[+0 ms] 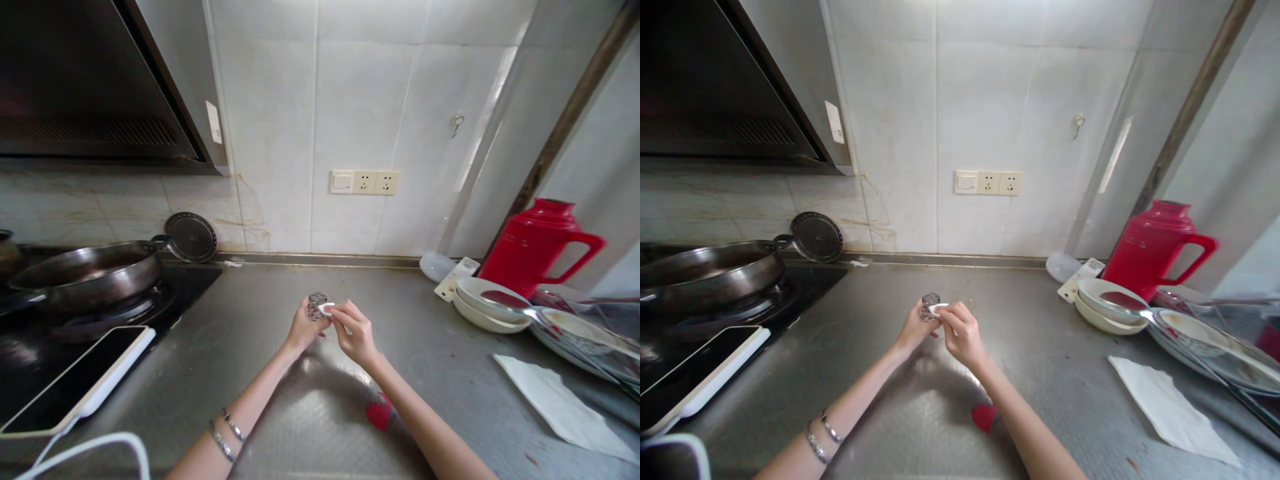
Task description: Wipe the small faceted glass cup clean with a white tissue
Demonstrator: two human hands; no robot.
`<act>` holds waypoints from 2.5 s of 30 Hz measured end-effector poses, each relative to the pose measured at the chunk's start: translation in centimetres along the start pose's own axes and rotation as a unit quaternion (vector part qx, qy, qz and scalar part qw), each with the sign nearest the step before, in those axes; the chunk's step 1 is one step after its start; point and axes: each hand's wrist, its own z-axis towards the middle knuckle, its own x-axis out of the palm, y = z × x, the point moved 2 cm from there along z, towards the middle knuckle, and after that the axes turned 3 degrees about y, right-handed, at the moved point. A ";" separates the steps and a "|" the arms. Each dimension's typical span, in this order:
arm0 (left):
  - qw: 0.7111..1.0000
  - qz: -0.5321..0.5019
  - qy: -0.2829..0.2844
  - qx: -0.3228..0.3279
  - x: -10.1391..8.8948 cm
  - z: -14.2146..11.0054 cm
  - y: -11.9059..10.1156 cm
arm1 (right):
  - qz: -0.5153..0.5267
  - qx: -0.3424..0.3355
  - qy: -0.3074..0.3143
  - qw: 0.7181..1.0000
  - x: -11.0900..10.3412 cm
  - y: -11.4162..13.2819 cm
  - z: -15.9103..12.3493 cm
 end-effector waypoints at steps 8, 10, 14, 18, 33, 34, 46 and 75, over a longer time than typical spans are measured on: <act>0.999 0.043 -0.001 0.006 -0.8 0.3 -0.1 | 0.045 0.105 -0.019 0.993 -0.3 -0.4 0.3; 0.999 0.052 0.012 0.006 -0.5 0.2 -0.1 | 0.056 0.191 -0.073 0.977 -0.6 -1.3 0.4; 0.994 0.085 0.041 0.062 0.1 -0.3 -0.1 | 0.158 0.340 -0.090 0.923 -0.1 -2.9 0.2; 0.988 0.113 0.044 0.100 0.3 -0.5 -0.4 | 0.299 0.425 -0.045 0.853 0.7 -3.0 0.1; 0.977 0.152 0.067 0.130 -0.6 0.1 0.3 | 0.379 0.478 0.000 0.792 0.7 -1.3 0.5; 0.974 0.157 0.075 0.144 -0.7 0.1 0.3 | 0.379 0.486 -0.002 0.788 0.7 -1.3 0.6; 0.946 0.243 0.068 0.201 -1.2 -0.1 0.4 | 0.358 0.519 0.024 0.776 0.9 -1.4 0.6; 0.966 0.205 0.036 0.151 0.1 -0.4 0.9 | 0.026 0.204 0.005 0.979 -0.1 -2.3 -0.2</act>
